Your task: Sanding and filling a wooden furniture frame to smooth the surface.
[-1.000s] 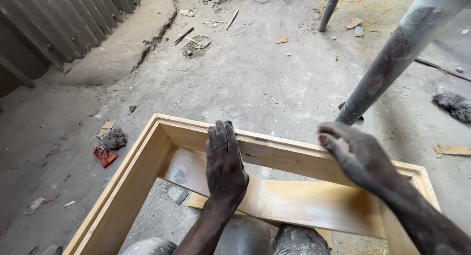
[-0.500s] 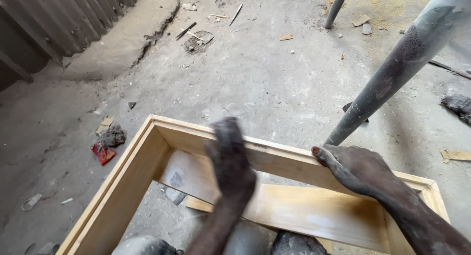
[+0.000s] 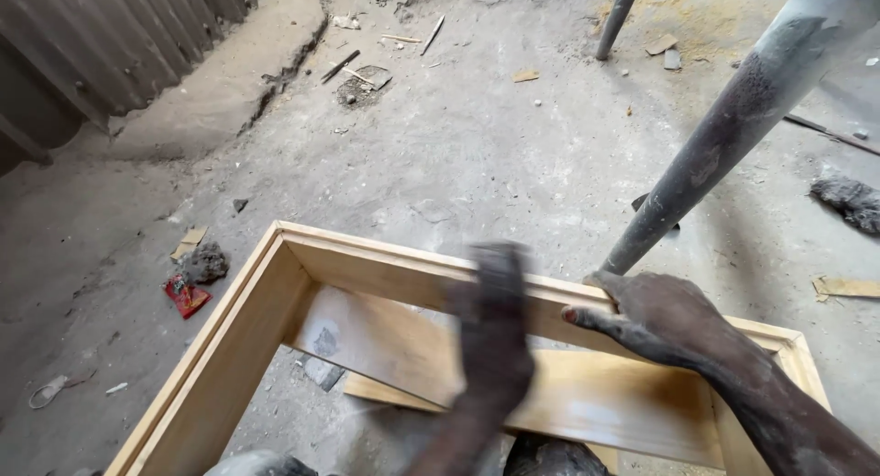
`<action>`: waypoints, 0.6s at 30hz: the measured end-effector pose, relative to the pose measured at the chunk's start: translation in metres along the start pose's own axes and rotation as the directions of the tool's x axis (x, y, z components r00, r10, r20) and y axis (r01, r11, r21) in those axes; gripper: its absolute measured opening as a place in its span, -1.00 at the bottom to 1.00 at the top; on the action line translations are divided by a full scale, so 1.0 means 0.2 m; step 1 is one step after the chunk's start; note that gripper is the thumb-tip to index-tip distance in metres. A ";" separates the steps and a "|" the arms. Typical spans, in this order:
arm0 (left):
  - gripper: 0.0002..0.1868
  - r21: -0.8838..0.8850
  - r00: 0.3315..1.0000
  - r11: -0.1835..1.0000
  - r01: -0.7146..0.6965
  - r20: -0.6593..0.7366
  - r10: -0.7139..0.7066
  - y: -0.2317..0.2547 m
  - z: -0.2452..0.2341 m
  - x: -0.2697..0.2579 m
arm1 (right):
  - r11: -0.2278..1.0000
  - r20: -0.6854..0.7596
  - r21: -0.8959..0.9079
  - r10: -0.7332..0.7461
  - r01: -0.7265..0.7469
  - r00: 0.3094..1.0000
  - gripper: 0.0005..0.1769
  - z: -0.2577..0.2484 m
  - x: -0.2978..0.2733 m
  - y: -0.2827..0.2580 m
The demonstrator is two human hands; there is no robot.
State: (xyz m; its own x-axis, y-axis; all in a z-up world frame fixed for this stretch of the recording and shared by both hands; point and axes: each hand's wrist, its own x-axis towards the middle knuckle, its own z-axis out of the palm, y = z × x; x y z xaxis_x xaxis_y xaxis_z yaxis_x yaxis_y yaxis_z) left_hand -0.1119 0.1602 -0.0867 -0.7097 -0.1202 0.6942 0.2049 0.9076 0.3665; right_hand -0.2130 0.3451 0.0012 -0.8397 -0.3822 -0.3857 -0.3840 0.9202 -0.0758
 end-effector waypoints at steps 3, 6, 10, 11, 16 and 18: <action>-0.06 -0.063 0.993 0.993 -0.101 0.062 0.105 0.10 0.04 -0.10 | 1.000 -0.016 0.013 0.004 -0.004 1.000 -0.19 0.05 -0.06 -0.01; -0.15 0.069 0.998 0.997 0.047 -0.044 -0.044 -0.16 0.00 -0.07 | 0.997 -0.056 0.072 0.022 -0.018 0.998 -0.23 0.04 -0.06 0.01; -0.18 0.033 0.924 0.935 0.353 -0.170 -0.343 -0.40 -0.16 0.02 | 0.990 -0.080 0.141 0.025 -0.013 0.997 -0.25 0.05 -0.02 0.01; -0.18 0.037 0.923 0.934 0.354 -0.173 -0.343 -0.38 -0.17 0.02 | 0.990 -0.081 0.141 0.020 -0.008 0.997 -0.25 0.05 -0.02 0.01; -0.19 -0.434 0.846 0.803 0.408 -0.151 -0.511 -0.12 -0.17 -0.14 | 0.991 -0.052 0.124 0.057 -0.050 0.997 -0.27 -0.01 -0.10 -0.02; -0.19 -0.501 0.866 0.791 0.351 -0.147 -0.477 -0.03 -0.23 -0.17 | 0.983 -0.153 0.182 0.006 0.023 0.988 -0.32 0.01 -0.06 -0.01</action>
State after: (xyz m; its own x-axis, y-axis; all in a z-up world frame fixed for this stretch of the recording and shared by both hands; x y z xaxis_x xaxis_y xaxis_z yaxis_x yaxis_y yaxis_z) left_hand -0.0579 0.1407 -0.0835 -0.6137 -0.5962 0.5176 0.2509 0.4743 0.8438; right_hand -0.2016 0.3480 0.0049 -0.8907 -0.3855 -0.2407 -0.3268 0.9114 -0.2501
